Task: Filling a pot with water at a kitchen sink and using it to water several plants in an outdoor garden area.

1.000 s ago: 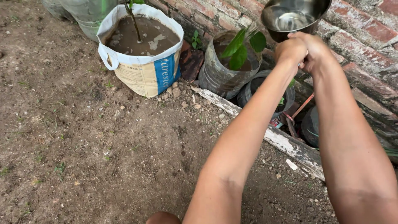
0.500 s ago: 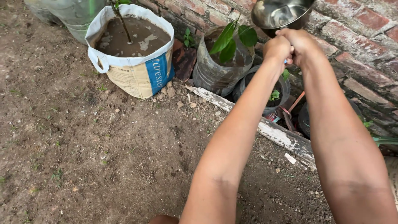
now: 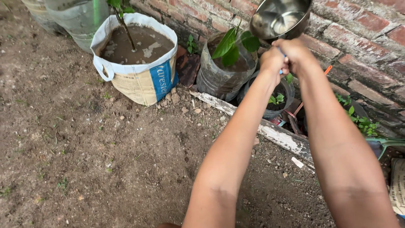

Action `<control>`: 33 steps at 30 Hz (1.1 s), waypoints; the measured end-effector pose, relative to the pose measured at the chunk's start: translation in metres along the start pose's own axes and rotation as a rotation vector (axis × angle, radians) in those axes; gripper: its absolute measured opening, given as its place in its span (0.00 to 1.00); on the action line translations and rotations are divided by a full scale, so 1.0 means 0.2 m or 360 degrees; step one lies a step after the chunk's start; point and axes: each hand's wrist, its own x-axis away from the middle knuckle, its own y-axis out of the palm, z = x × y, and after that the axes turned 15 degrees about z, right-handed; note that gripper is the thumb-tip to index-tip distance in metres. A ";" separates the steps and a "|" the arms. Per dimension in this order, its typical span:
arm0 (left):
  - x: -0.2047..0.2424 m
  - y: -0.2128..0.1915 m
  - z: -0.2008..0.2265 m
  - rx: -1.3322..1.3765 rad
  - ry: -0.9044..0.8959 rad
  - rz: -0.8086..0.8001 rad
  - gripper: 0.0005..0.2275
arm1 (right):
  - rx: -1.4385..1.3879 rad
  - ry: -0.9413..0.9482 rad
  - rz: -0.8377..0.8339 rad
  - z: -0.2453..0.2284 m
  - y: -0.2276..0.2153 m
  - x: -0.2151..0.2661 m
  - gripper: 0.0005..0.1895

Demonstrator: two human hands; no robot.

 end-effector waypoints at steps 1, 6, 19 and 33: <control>0.00 -0.03 -0.01 0.0044 -0.0020 -0.0025 0.17 | -0.0009 0.0003 -0.0034 0.01 0.01 0.01 0.18; -0.04 -0.12 -0.02 0.0169 -0.0161 -0.0194 0.15 | -0.0010 -0.0060 -0.0008 0.04 0.06 0.01 0.19; 0.04 -0.29 0.12 0.0280 -0.0327 -0.0393 0.14 | 0.0424 -0.0355 0.0316 0.04 0.18 -0.04 0.24; 0.04 -0.39 0.16 0.0600 -0.0572 -0.0575 0.17 | 0.0777 -0.0512 0.0298 -0.16 0.18 0.28 0.19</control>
